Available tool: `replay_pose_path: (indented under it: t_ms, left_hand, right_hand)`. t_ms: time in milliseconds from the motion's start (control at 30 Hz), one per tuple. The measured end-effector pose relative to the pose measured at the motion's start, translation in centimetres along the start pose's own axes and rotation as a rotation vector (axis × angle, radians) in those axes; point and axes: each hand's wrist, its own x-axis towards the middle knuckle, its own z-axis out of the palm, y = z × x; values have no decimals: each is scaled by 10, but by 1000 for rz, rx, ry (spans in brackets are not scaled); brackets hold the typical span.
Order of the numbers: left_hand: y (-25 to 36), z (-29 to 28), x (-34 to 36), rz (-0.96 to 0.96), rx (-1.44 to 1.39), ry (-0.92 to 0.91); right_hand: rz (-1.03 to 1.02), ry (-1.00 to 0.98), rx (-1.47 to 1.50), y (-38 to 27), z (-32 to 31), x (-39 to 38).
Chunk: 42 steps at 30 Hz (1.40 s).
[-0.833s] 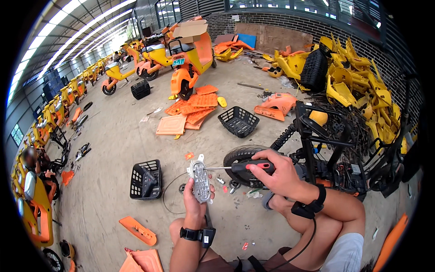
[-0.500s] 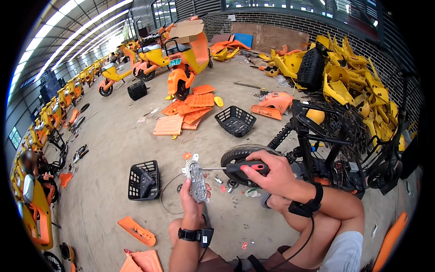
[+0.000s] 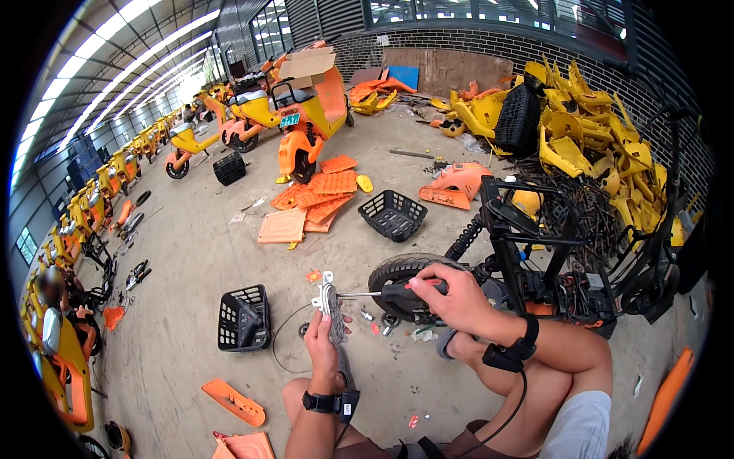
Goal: The person removes screws from a light assembly using a screwdriver, takes out internal components, and uses a handheld rotary tool to grind the plastic housing.
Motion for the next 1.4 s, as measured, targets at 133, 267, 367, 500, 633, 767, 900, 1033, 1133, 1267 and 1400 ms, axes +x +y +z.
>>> replay_pose_path:
  t_ms: [133,267,367,500,633,767,900,1033,1133,1267,1400]
  left_hand:
    - [-7,-4,2,-5,-24,-14]
    - [-5,-2,4,-41,-71,3]
    - [-2,-3,5,-44,-58,3]
    - [-2,-8,5,-79,-65,21]
    - [-4,-17,2,-90,-25,-2]
    - [0,-12,1,-132,-12,19]
    - [4,-14,1,-159,-46,37]
    - [4,-13,0,-180,-74,28]
    - [1,-10,2,-179,-96,-3]
    - [-3,-8,4,-153,-73,-50]
    - [-10,-5,4,-168,-87,-42]
  right_hand:
    - [-74,0,-18,2,1,-4]
    - [-126,-34,-93,-7,1,-8]
    - [-367,9,-188,1,8,-7]
    - [-295,-4,-180,-7,10,-7]
    - [-222,28,-176,-27,8,-2]
    - [-346,39,-222,-18,14,1]
    - [-349,59,-198,-23,14,-3]
    - [-385,83,-185,-23,14,-4]
    - [-400,96,-210,-21,11,-6]
    - [-391,86,-220,-16,7,-7]
    - [-421,114,-211,-5,7,-6]
